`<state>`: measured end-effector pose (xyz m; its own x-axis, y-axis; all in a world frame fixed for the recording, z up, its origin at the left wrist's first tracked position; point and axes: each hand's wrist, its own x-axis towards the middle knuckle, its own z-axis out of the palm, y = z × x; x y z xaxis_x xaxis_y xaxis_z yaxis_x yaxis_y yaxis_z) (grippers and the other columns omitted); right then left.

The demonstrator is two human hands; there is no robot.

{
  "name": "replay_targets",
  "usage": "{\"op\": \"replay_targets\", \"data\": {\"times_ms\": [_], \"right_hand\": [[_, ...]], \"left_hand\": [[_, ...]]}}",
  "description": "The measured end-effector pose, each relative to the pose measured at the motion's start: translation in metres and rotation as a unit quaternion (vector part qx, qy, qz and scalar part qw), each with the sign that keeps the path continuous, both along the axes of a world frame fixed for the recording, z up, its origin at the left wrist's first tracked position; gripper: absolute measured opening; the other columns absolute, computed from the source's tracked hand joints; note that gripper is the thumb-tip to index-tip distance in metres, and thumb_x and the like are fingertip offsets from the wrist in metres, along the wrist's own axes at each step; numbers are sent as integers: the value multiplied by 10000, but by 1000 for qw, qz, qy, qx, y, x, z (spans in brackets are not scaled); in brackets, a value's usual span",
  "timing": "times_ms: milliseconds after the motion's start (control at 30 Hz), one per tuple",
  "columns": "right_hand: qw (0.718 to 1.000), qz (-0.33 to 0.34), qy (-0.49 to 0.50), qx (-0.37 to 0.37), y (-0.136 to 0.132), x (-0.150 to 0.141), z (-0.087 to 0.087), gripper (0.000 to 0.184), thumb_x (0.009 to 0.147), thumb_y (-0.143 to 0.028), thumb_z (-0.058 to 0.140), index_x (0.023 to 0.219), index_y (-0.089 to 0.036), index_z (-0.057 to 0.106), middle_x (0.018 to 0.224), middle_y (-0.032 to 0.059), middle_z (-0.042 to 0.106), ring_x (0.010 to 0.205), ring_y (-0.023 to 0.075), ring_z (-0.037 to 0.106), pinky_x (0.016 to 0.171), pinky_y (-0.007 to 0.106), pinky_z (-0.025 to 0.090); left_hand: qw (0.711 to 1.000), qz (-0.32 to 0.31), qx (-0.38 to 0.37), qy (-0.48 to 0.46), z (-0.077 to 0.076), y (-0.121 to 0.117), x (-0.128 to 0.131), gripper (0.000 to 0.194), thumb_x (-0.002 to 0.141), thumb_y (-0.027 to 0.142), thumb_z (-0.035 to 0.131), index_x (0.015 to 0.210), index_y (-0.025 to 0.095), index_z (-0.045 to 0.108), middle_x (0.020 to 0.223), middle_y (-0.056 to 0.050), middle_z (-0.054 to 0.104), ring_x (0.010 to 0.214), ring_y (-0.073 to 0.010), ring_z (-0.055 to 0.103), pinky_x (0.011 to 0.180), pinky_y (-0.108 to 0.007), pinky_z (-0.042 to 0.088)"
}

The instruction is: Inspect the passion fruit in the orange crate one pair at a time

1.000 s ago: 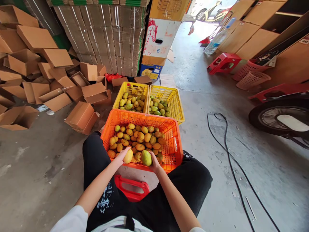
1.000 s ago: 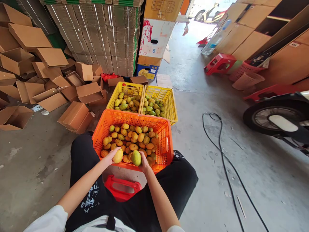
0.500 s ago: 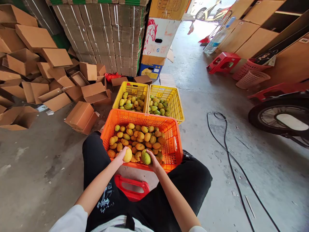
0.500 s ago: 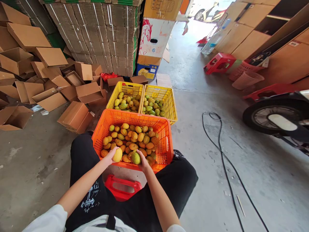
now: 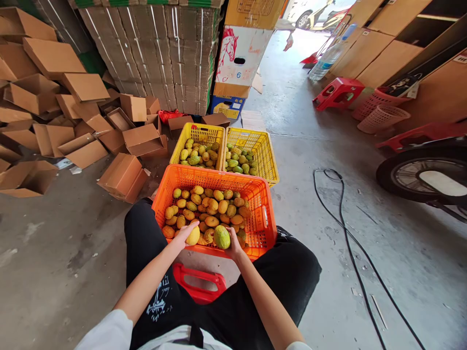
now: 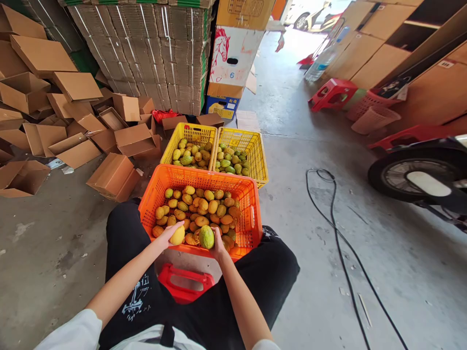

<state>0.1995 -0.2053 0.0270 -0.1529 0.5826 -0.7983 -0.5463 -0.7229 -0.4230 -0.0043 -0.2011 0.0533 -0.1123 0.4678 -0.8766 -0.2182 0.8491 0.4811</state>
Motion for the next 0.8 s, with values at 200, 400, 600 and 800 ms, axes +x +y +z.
{"op": "replay_targets", "data": {"times_ms": [200, 400, 600, 800], "right_hand": [[1000, -6, 3, 12, -1, -1, 0, 231, 742, -423, 679, 835, -234, 585, 749, 18, 717, 783, 246, 725, 611, 323, 572], [1000, 13, 10, 21, -2, -3, -4, 230, 732, -348, 739, 879, -209, 629, 736, 30, 715, 661, 212, 699, 544, 289, 539], [1000, 7, 16, 10, -2, -1, -4, 212, 740, -358, 691, 862, -215, 593, 683, 3, 689, 668, 214, 712, 558, 286, 545], [1000, -7, 12, 7, -1, 1, 0, 191, 742, -375, 668, 820, -226, 576, 613, -22, 654, 655, 211, 708, 552, 275, 543]], "left_hand": [[1000, -5, -8, 27, 7, -3, 3, 456, 668, 430, 847, 960, 174, 609, 755, -48, 670, 686, -218, 673, 602, -306, 521], [999, -9, -20, 31, 16, 1, 6, 301, 927, 398, 615, 1088, 143, 610, 900, -34, 649, 699, -134, 622, 640, -292, 537], [998, 19, -43, 45, 13, 3, 3, 356, 932, 454, 582, 1113, 148, 598, 998, -68, 642, 780, -159, 630, 676, -319, 550], [996, 56, -41, 50, 6, 1, 1, 329, 872, 471, 615, 1022, 187, 545, 1012, -85, 642, 784, -205, 656, 605, -301, 555]]}}
